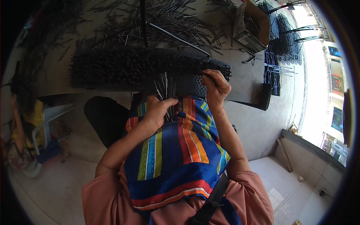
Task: The recorder is manually inserting bundles of wire bristles into the holes of a brush base at a workbench.
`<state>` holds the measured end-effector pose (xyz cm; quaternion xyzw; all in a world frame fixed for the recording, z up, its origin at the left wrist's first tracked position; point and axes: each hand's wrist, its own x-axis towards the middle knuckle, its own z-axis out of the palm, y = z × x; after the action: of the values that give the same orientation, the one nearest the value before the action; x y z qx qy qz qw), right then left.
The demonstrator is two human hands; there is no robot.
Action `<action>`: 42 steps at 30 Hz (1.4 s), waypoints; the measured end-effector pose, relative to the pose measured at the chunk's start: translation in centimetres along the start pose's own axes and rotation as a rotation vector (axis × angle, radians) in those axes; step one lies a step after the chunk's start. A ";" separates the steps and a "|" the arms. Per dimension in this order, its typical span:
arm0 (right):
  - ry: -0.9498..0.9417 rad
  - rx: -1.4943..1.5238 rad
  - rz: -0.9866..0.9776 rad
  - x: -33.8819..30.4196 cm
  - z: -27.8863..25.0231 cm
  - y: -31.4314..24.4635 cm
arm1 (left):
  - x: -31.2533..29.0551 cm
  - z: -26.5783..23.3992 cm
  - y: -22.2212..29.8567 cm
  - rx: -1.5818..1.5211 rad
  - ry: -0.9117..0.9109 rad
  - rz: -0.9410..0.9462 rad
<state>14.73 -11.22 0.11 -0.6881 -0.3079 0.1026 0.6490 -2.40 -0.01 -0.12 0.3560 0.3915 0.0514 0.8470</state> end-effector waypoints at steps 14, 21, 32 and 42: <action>-0.009 -0.167 -0.128 -0.7 -0.2 0.6 | 0.3 -0.2 -0.2 -0.011 0.017 0.017; 0.058 -0.164 -0.009 -0.6 0.1 0.8 | 0.0 0.2 -0.4 -0.004 -0.001 0.017; -0.086 -0.392 -0.103 1.9 1.9 -1.6 | -0.2 -0.9 1.5 -0.005 -0.019 0.048; -0.152 -0.583 -0.063 1.4 0.9 -2.7 | -0.8 0.1 -0.4 -0.161 0.002 -0.005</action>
<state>14.58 -9.74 2.98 -0.8259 -0.3932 0.0409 0.4020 -2.96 -0.60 0.17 0.2858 0.3877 0.0811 0.8726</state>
